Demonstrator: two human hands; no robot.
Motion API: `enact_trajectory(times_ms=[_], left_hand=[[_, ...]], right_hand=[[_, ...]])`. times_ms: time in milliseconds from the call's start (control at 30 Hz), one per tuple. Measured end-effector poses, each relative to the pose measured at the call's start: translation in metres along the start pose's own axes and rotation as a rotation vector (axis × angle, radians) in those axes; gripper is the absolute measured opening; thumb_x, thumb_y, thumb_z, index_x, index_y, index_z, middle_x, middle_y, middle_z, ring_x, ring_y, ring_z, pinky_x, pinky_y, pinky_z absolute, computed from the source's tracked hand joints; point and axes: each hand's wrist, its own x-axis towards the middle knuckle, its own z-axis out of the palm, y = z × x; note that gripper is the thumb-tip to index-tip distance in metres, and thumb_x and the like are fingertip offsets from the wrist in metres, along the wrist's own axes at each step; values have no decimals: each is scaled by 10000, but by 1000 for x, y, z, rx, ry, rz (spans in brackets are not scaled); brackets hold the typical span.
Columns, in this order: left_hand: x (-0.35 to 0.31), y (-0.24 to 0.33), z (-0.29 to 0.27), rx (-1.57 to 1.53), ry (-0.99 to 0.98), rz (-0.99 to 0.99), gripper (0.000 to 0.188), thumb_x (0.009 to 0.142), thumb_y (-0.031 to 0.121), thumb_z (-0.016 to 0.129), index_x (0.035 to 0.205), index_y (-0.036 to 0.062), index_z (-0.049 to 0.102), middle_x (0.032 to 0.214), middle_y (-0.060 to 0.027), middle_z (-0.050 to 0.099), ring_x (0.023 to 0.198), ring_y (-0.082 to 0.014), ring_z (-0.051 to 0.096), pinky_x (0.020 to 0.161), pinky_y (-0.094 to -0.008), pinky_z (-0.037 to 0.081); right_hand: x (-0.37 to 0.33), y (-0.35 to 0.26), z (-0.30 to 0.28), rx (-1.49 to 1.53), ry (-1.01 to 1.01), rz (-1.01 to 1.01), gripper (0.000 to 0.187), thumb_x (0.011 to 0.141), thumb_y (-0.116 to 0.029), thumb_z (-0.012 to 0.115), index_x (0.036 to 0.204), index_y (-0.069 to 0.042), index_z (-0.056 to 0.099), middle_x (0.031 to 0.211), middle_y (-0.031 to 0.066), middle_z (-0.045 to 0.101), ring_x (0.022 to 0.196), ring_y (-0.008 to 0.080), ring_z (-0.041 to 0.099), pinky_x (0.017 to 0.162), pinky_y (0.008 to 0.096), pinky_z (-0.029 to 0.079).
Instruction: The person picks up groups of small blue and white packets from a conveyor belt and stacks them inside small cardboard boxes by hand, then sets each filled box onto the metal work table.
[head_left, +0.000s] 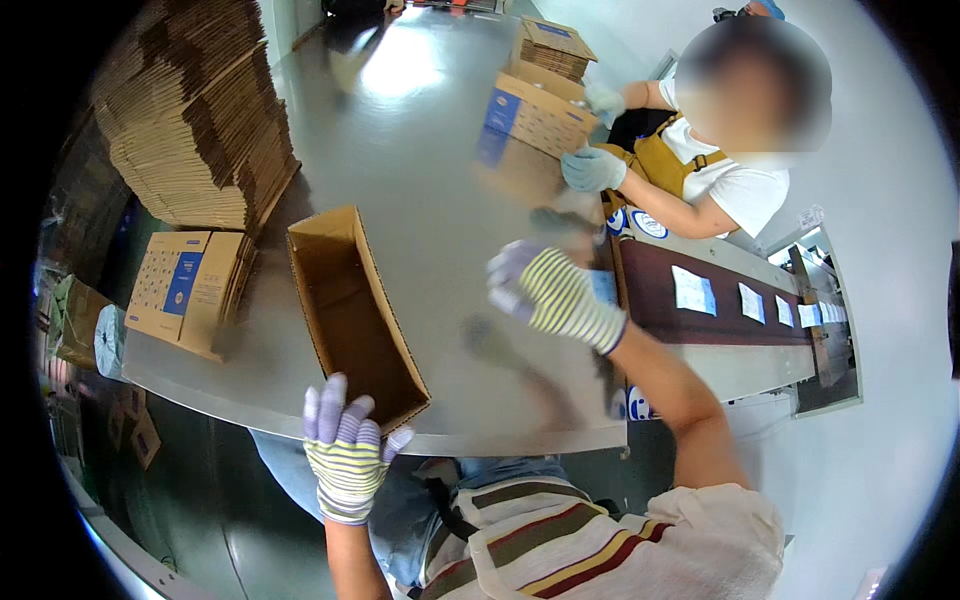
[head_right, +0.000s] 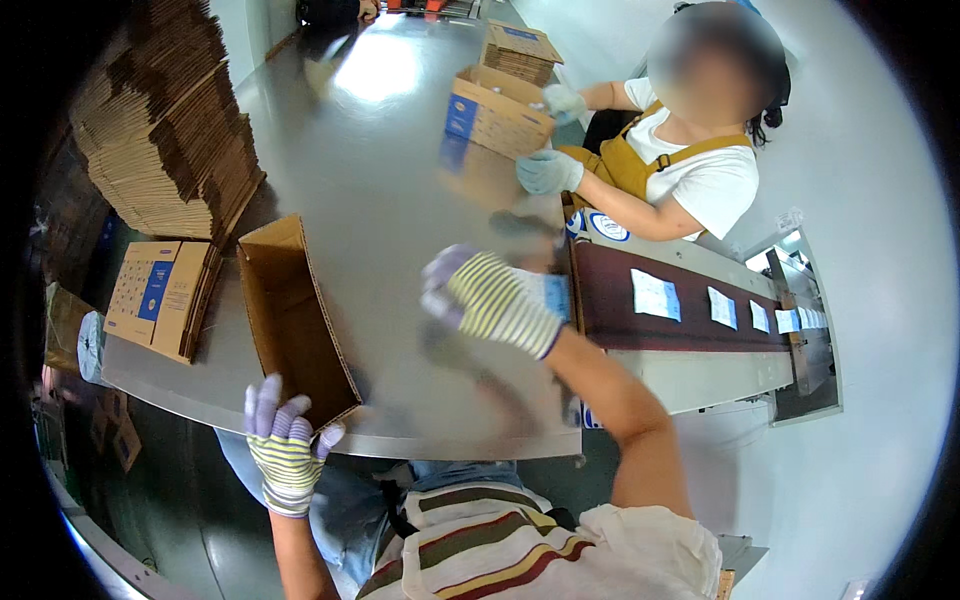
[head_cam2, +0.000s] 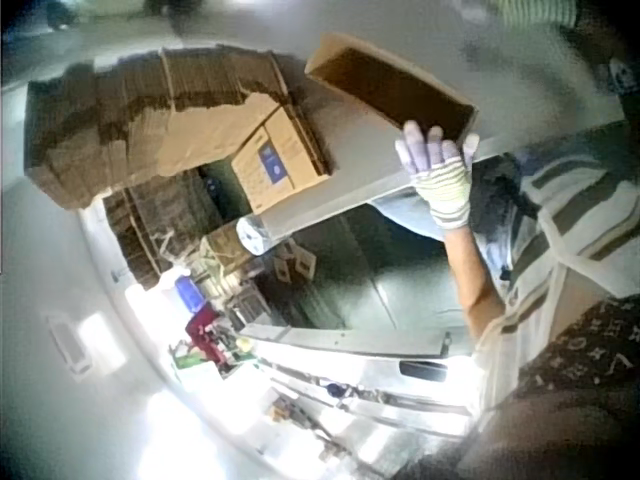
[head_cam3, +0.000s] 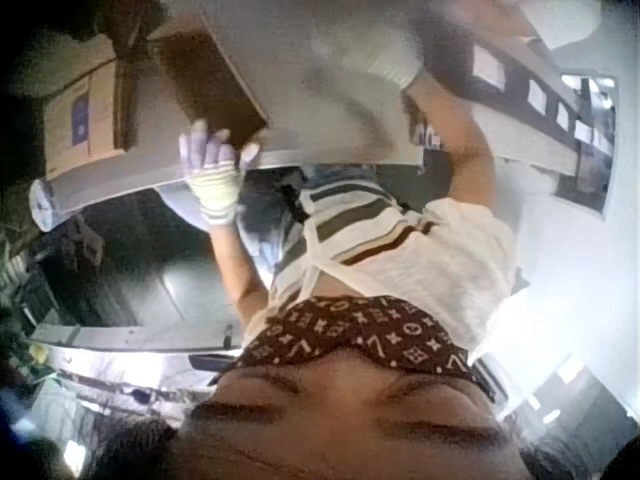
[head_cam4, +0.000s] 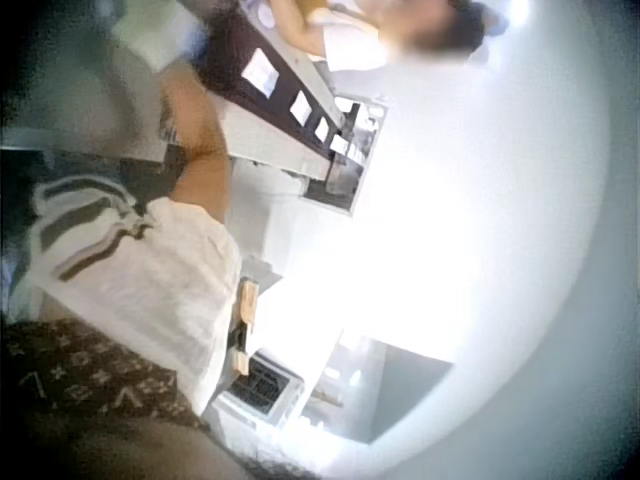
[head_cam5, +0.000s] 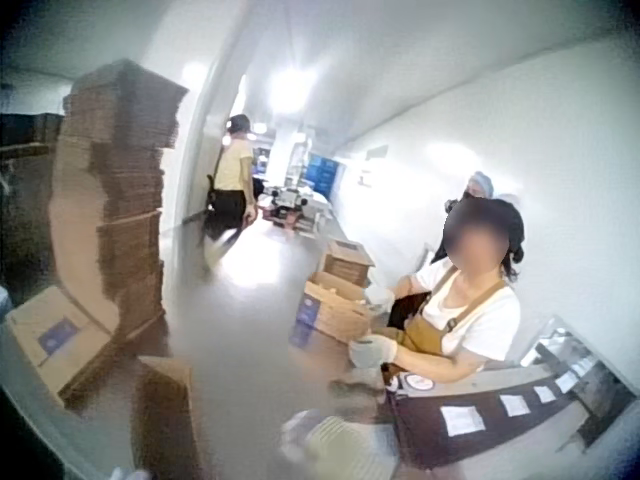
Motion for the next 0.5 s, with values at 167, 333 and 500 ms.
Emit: enact_trajectory(times_ms=[167, 333, 500], left_hand=[[10, -6, 5, -80, -1, 20, 332, 624, 295, 746, 600, 52, 522, 718, -117, 510, 911, -328, 568, 1044, -559, 383], [11, -8, 9, -120, 38, 29, 362, 621, 298, 735, 582, 58, 467, 694, -109, 462, 826, -315, 537, 1032, -570, 391], [8, -10, 10, -117, 48, 17, 369, 739, 315, 685, 620, 60, 447, 711, -109, 454, 835, -322, 534, 1038, -575, 376]], right_hand=[[-32, 92, -80, -292, -295, 482, 274, 864, -268, 621, 957, -14, 667, 899, 169, 663, 860, 340, 627, 800, 409, 493], [-62, 142, -123, -372, -529, 638, 314, 871, -282, 603, 992, 5, 646, 981, 236, 639, 920, 390, 601, 853, 435, 470], [-108, 198, -135, -343, -591, 800, 227, 823, -179, 654, 923, 24, 639, 922, 193, 651, 836, 328, 618, 803, 401, 496]])
